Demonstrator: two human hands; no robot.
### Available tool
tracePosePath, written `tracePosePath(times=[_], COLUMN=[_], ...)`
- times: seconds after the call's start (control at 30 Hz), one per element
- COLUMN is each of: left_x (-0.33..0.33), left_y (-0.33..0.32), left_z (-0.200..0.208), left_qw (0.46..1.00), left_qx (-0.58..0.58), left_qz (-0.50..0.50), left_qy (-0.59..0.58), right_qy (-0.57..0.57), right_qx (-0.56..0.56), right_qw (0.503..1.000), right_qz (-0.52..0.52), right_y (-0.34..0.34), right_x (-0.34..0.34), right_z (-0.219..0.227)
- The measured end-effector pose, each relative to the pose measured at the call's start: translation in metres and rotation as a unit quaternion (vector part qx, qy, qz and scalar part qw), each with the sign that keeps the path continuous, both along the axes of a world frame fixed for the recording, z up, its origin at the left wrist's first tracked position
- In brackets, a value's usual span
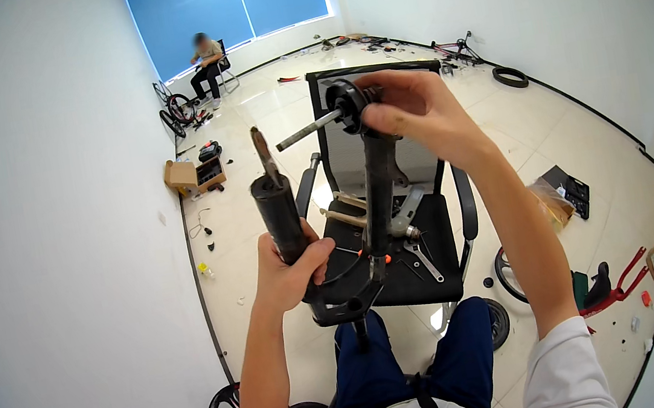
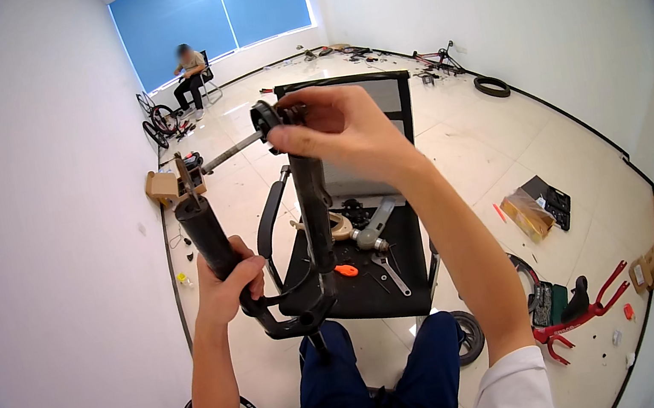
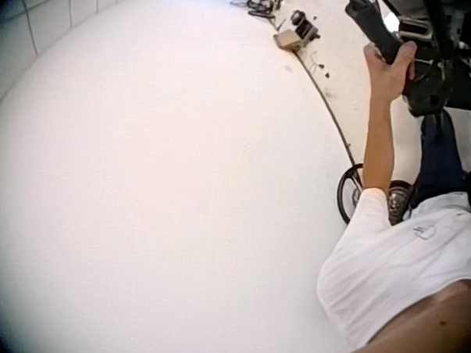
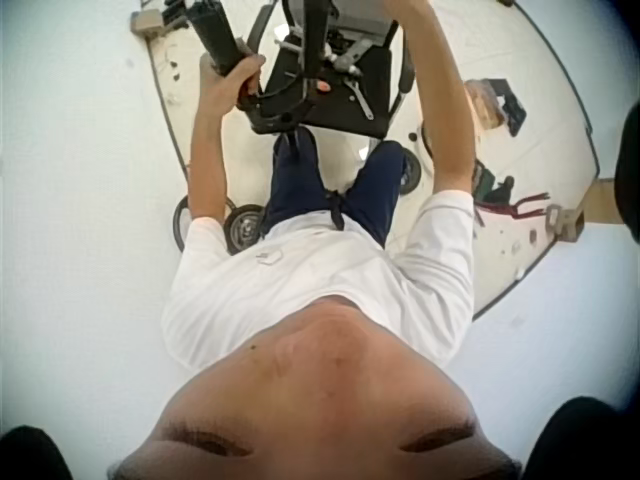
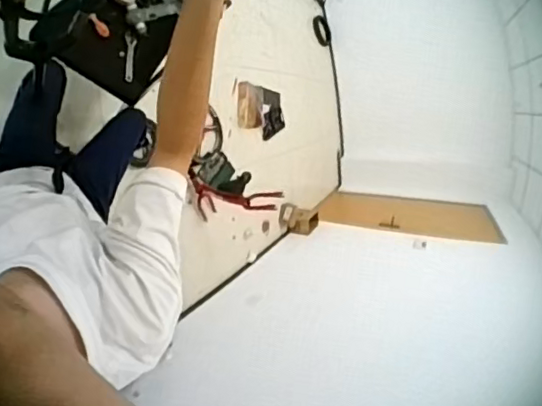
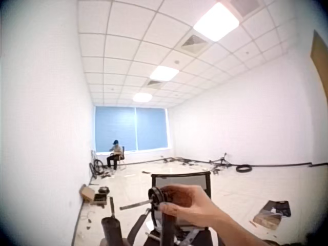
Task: The person assembles a bicycle wheel by attaching a tire to the rim, inserting the axle, and securing the disc brake rotor. They use a wrench to tighten the axle nut and handle the wheel and tire by hand.
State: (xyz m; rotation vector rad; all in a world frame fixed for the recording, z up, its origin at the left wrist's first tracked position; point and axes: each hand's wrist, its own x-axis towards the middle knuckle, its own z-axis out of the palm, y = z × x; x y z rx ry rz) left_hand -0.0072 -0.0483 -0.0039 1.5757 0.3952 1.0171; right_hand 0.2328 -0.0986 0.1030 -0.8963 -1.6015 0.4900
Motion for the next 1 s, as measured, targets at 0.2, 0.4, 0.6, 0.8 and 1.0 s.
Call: tracePosePath(times=[0.2,0.4,0.6,0.8,1.0], left_x=[0.008,0.013,0.010,0.021,0.038], left_y=[-0.004,-0.004,-0.002,0.005,0.019], left_z=[0.001,0.002,0.003,0.050,0.110], left_qw=[1.000,1.000,0.998,0.985,0.941], left_qx=[0.015,0.012,0.036,0.139,0.287], left_qz=[0.008,0.008,0.025,0.061,0.155], left_qy=[0.012,0.015,0.049,-0.082,0.092], right_qy=[0.051,0.091,0.151,0.159,0.145], right_qx=[-0.012,-0.069,-0.073,-0.097,-0.116], right_qw=[0.998,0.989,0.981,0.982,0.981], right_qz=[0.021,0.098,0.092,0.015,0.061], right_y=[0.008,0.008,0.004,0.003,0.001], right_x=[-0.012,-0.005,-0.007,-0.006,-0.003], right_z=[0.000,-0.001,-0.008,-0.007,-0.002])
